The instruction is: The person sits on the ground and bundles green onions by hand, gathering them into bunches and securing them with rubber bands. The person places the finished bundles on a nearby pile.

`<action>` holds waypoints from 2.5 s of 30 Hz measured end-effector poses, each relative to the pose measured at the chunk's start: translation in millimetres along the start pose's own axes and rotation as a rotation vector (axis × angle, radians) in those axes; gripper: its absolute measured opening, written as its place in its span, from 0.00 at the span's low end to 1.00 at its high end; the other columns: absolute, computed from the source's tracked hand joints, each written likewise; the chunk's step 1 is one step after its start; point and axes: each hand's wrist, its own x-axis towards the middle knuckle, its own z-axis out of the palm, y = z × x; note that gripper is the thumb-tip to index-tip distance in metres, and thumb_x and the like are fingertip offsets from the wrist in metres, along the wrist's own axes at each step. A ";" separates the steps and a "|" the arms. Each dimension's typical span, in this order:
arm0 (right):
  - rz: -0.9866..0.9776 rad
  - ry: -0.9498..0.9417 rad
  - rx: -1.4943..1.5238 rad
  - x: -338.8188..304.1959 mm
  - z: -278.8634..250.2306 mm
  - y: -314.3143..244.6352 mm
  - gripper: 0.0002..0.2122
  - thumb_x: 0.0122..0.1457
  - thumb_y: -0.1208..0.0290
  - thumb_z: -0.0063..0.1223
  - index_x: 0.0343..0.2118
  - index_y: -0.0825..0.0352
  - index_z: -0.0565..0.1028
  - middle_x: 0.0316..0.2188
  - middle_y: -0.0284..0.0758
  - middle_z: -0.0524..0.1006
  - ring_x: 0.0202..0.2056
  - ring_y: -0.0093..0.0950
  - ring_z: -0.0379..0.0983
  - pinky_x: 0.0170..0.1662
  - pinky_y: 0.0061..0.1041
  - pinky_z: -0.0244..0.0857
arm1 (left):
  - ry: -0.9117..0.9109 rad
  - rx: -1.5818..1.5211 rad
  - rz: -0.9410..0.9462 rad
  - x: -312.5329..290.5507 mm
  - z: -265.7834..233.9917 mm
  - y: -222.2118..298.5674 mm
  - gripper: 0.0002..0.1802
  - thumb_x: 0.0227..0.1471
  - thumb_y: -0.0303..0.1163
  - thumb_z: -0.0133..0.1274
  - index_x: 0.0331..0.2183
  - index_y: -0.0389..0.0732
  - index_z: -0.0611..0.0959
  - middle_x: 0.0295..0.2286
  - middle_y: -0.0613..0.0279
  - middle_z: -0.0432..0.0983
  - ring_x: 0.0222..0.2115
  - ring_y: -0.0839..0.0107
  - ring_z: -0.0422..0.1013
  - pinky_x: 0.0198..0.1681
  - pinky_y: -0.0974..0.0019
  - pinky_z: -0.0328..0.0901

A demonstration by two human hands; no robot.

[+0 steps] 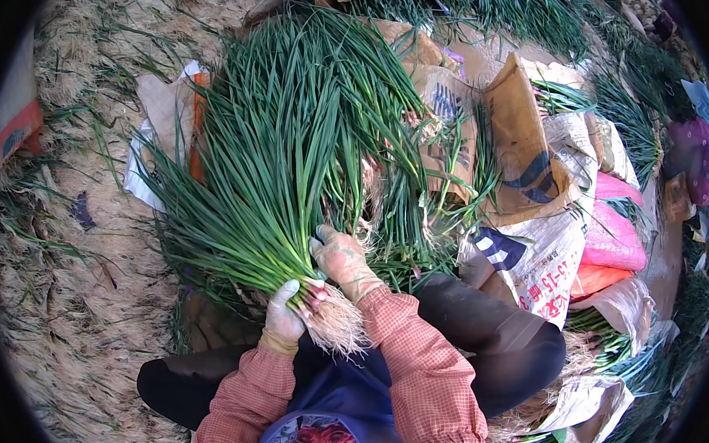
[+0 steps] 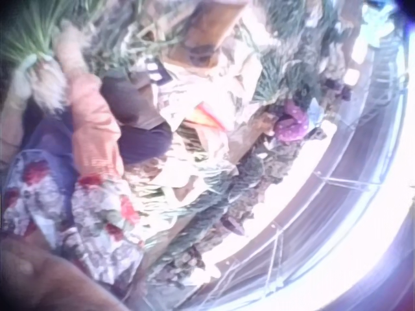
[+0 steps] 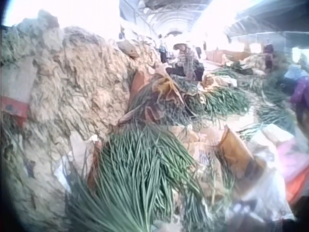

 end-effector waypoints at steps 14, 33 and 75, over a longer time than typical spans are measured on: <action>0.396 -0.215 1.523 -20.0 11.0 -4.5 0.08 0.61 0.69 0.47 0.36 0.69 0.74 0.28 0.36 0.75 0.20 0.27 0.69 0.21 0.24 0.66 | -0.020 -0.247 0.189 -5.9 2.8 -3.1 0.20 0.49 0.40 0.50 0.34 0.30 0.78 0.35 0.48 0.75 0.35 0.61 0.70 0.48 0.49 0.65; 0.227 -0.094 1.908 -15.1 18.3 -9.2 0.20 0.66 0.57 0.36 0.48 0.69 0.70 0.12 0.22 0.58 0.15 0.17 0.55 0.16 0.21 0.52 | 0.135 -0.151 0.159 -9.9 2.2 -9.2 0.18 0.47 0.38 0.52 0.31 0.29 0.79 0.33 0.49 0.76 0.26 0.70 0.71 0.32 0.71 0.67; 0.155 -0.125 1.339 -32.7 12.4 -4.4 0.15 0.53 0.71 0.52 0.44 0.68 0.69 0.28 0.29 0.72 0.26 0.20 0.68 0.30 0.15 0.64 | 0.030 0.020 0.046 -14.1 -12.3 10.6 0.25 0.47 0.43 0.52 0.33 0.26 0.80 0.32 0.43 0.77 0.25 0.68 0.73 0.28 0.74 0.69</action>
